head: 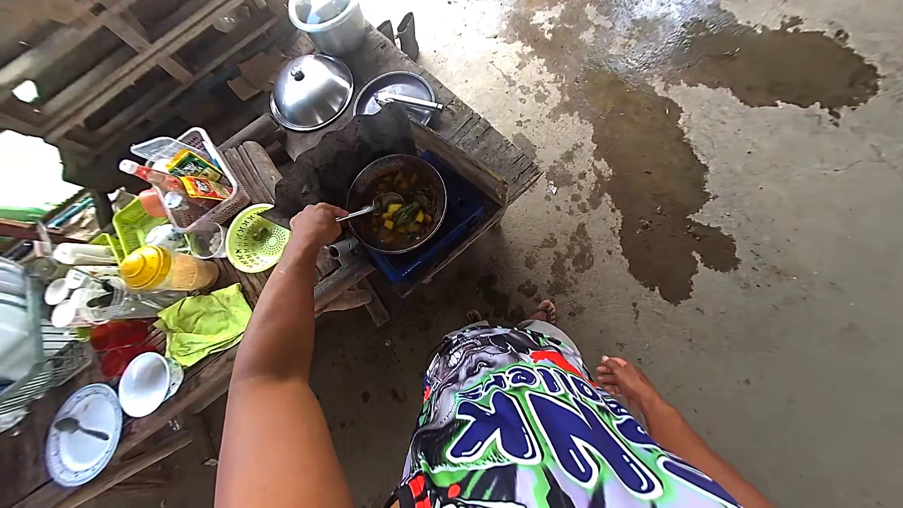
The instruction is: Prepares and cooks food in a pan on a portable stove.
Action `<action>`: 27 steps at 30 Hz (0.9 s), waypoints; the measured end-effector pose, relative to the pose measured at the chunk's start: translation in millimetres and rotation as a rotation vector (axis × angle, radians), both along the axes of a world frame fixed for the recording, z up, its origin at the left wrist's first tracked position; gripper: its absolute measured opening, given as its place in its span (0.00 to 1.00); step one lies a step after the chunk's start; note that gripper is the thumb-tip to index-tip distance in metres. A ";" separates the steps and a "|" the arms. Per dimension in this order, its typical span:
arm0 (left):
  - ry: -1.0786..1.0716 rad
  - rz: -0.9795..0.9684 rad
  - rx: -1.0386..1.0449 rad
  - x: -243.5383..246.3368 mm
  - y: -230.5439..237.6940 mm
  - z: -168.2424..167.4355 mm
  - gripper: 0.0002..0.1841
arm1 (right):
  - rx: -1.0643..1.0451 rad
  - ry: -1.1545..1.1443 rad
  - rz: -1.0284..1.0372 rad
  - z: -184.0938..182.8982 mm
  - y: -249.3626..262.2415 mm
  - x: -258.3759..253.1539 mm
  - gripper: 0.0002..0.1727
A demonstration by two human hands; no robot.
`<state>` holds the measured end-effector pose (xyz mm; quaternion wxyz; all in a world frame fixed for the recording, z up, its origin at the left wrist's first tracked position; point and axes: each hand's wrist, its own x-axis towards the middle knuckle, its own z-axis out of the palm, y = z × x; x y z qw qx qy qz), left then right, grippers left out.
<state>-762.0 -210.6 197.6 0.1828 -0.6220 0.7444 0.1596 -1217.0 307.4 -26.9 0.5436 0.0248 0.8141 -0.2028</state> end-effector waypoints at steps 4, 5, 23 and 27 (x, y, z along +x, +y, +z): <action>-0.024 -0.040 -0.044 -2.5 15.5 18.0 0.21 | -0.004 0.000 0.016 -2.2 -1.6 1.0 0.26; -0.023 -0.048 -0.057 -4.7 19.0 21.0 0.21 | -0.005 0.000 0.019 -1.7 -2.2 2.1 0.26; -0.080 -0.122 0.027 -56.3 35.3 -8.1 0.14 | 0.044 -0.007 -0.002 7.0 11.8 19.2 0.26; -0.145 -0.113 0.006 -62.8 32.6 -4.3 0.11 | 0.031 -0.006 -0.012 2.3 13.3 18.6 0.26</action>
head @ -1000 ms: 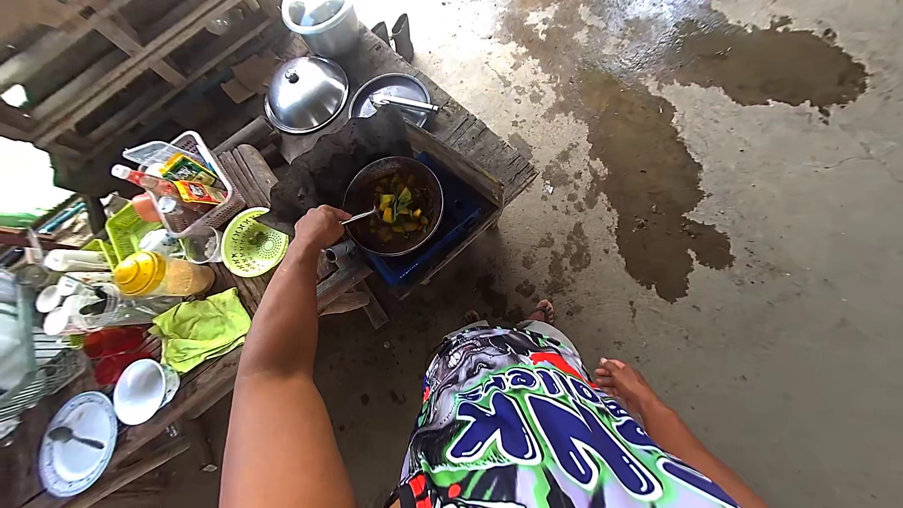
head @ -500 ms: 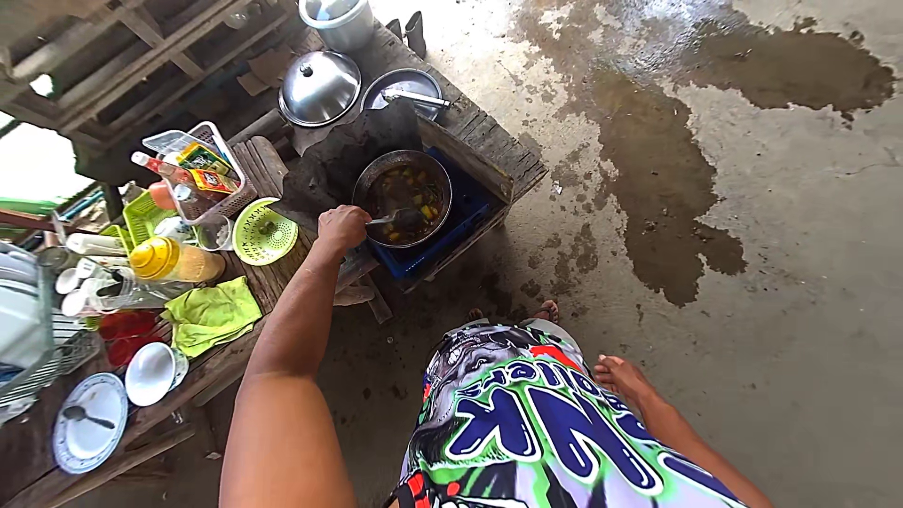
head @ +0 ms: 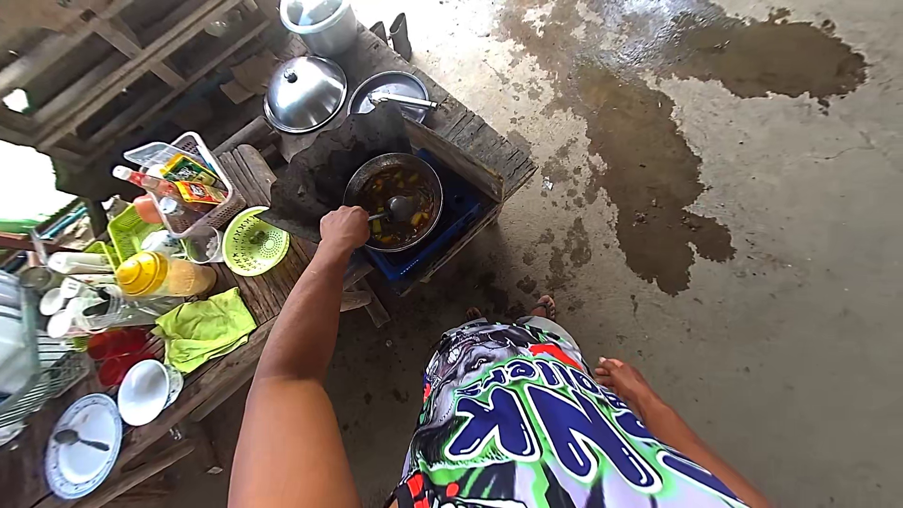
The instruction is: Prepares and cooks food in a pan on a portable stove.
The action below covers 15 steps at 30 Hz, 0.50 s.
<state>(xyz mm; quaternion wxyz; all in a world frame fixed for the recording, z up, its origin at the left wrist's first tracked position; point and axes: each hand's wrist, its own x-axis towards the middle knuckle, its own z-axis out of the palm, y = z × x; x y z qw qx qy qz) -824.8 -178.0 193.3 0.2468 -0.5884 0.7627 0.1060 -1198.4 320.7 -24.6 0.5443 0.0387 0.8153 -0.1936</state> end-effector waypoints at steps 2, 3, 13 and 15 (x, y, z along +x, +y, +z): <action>0.038 0.006 0.011 -4.7 -2.0 4.2 0.11 | -0.008 -0.005 -0.009 -2.3 -0.6 -1.2 0.26; 0.062 0.000 0.029 -7.3 -2.7 3.7 0.12 | -0.008 -0.006 -0.009 -2.6 -2.1 -1.3 0.26; 0.078 -0.003 0.043 -29.8 -13.2 1.3 0.09 | -0.019 -0.005 0.011 -4.7 -9.7 -4.1 0.27; 0.092 0.003 0.060 -39.5 -15.4 -7.3 0.10 | -0.011 -0.007 0.012 -3.0 -12.3 -1.9 0.27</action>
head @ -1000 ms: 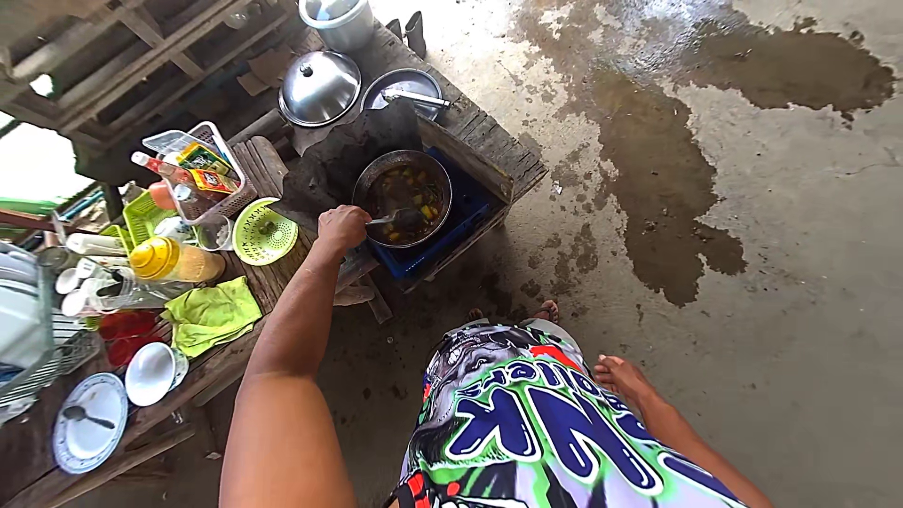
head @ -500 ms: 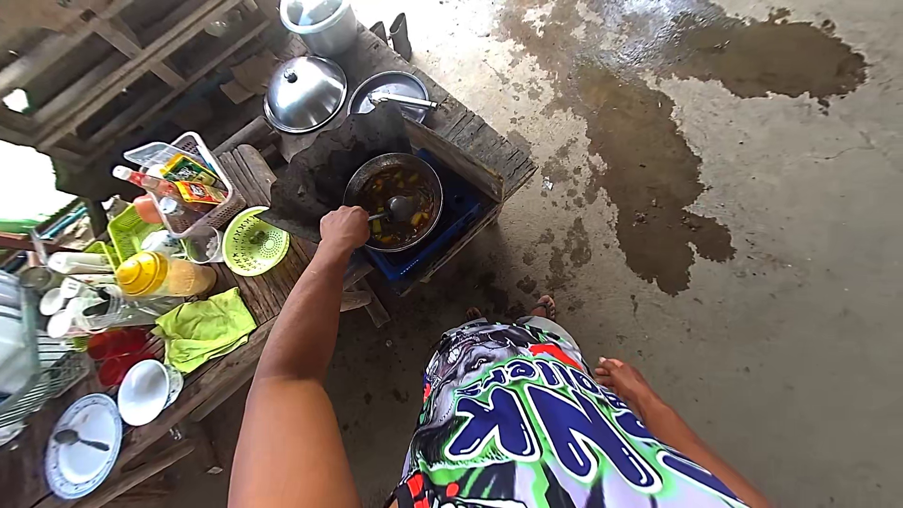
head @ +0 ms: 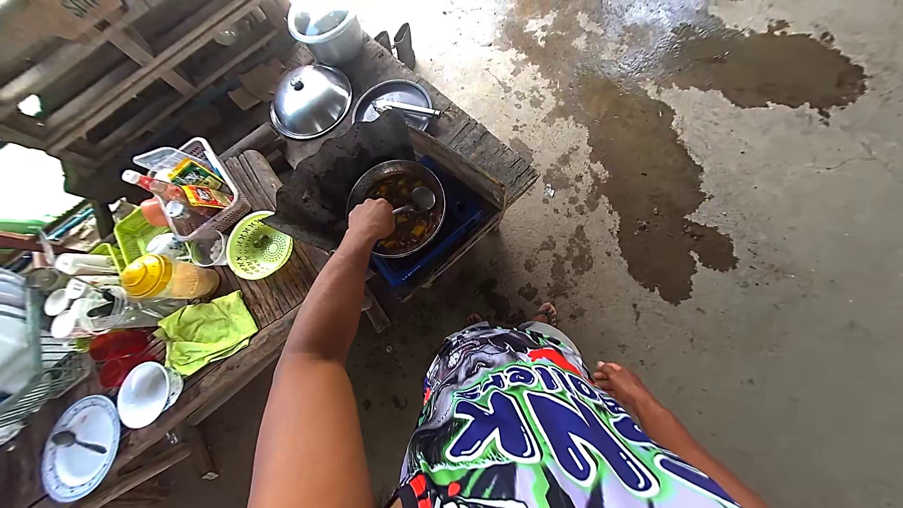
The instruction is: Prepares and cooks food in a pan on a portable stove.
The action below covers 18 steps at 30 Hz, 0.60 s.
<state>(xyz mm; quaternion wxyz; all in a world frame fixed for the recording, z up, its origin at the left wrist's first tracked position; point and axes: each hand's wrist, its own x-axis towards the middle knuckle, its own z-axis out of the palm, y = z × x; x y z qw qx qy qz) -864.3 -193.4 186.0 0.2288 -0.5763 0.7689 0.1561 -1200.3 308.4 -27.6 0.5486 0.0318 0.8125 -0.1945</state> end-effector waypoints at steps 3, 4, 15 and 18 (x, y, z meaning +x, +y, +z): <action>-0.038 0.006 0.024 0.9 -9.0 -10.9 0.08 | -0.017 0.008 -0.019 5.8 -4.2 0.2 0.27; -0.043 0.011 0.034 4.7 -13.1 -11.3 0.08 | -0.025 0.011 -0.025 5.7 -4.3 -0.4 0.27; 0.053 0.040 0.153 49.7 -30.8 -54.9 0.14 | -0.019 0.006 -0.015 7.6 -0.7 3.7 0.26; 0.158 0.075 0.106 61.7 -28.0 -60.0 0.19 | -0.016 0.005 -0.016 8.0 2.5 1.4 0.26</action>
